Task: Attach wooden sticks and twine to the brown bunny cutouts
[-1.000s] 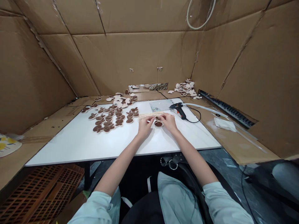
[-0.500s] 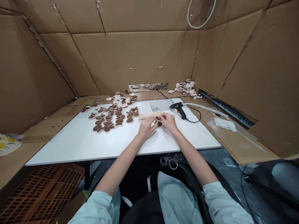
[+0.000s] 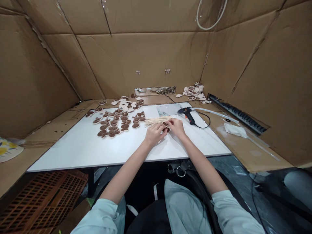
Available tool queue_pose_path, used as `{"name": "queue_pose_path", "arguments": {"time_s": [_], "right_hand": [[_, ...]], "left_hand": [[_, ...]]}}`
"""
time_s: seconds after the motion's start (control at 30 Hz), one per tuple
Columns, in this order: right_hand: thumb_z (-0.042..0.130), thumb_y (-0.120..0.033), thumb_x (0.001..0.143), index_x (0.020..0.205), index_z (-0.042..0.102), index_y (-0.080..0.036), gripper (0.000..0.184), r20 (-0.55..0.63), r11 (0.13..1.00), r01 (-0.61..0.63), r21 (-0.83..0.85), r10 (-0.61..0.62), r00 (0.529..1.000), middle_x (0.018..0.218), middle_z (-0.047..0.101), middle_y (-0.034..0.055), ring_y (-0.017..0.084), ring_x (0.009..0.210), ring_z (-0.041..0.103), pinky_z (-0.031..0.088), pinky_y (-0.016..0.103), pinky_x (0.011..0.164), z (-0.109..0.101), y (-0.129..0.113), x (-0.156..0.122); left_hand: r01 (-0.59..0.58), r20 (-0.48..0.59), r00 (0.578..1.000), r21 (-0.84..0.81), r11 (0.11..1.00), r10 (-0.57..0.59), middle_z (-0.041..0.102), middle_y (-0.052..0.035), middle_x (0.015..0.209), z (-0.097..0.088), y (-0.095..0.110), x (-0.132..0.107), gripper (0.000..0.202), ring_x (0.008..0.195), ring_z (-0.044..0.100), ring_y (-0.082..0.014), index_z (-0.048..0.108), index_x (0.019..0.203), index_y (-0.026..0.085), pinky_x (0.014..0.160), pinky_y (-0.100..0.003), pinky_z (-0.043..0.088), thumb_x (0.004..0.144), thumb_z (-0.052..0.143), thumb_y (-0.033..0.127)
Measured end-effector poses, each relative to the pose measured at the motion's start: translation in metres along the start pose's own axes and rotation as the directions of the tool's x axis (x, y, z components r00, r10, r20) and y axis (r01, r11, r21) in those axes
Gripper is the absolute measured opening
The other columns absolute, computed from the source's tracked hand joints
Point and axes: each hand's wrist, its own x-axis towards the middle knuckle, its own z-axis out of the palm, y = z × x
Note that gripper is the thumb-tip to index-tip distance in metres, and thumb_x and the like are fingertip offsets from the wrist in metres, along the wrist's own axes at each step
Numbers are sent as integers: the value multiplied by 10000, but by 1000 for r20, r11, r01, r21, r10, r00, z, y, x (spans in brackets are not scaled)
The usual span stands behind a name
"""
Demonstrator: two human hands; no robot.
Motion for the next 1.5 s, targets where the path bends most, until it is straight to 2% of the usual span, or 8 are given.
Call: {"name": "queue_pose_path", "arguments": {"time_s": [0.17,0.7,0.87,1.1,1.37,1.5], "right_hand": [[529,-214,746,671,653,-165,153,1,1000,4,-18,-4,1000,706,672,48,158,665,577,393,251,667,1,1,0],[538,-216,743,682,651,-174,136,0,1000,22,-12,-22,1000,724,677,43,157,682,586,401,254,691,2,2,1],[535,-212,745,679,653,-170,141,2,1000,14,-16,-14,1000,712,676,46,155,668,583,397,249,674,1,2,0],[528,-200,740,663,651,-172,148,20,1000,7,-22,-7,1000,704,672,46,156,657,573,393,250,658,-2,-1,0],[531,-204,738,664,655,-177,146,6,1000,-11,-3,11,1000,713,674,44,157,669,579,397,254,673,-2,-2,0],[530,-200,739,671,656,-171,146,13,1000,-17,-10,17,1000,714,677,47,160,671,585,400,257,678,-1,-2,0]], "left_hand": [[-62,11,998,58,996,61,656,-57,796,2,0,-1,179,710,603,-146,601,768,176,609,-250,439,816,439,238],[-91,74,993,41,995,88,651,-76,872,1,1,-2,223,761,607,-145,600,859,173,630,-249,455,840,386,234],[-109,74,992,49,993,105,655,-65,831,3,0,-2,227,720,606,-140,602,790,169,608,-245,445,842,390,231],[-52,90,995,50,997,47,650,-65,775,3,0,-1,251,653,591,-127,609,776,166,544,-230,418,849,375,224],[54,-10,999,22,998,-53,663,-57,778,2,-3,-1,211,697,610,-137,611,793,172,568,-235,434,833,410,224],[125,-27,992,-30,992,-126,665,-57,778,2,-4,-1,193,699,611,-142,614,790,172,599,-247,445,818,426,207]]}}
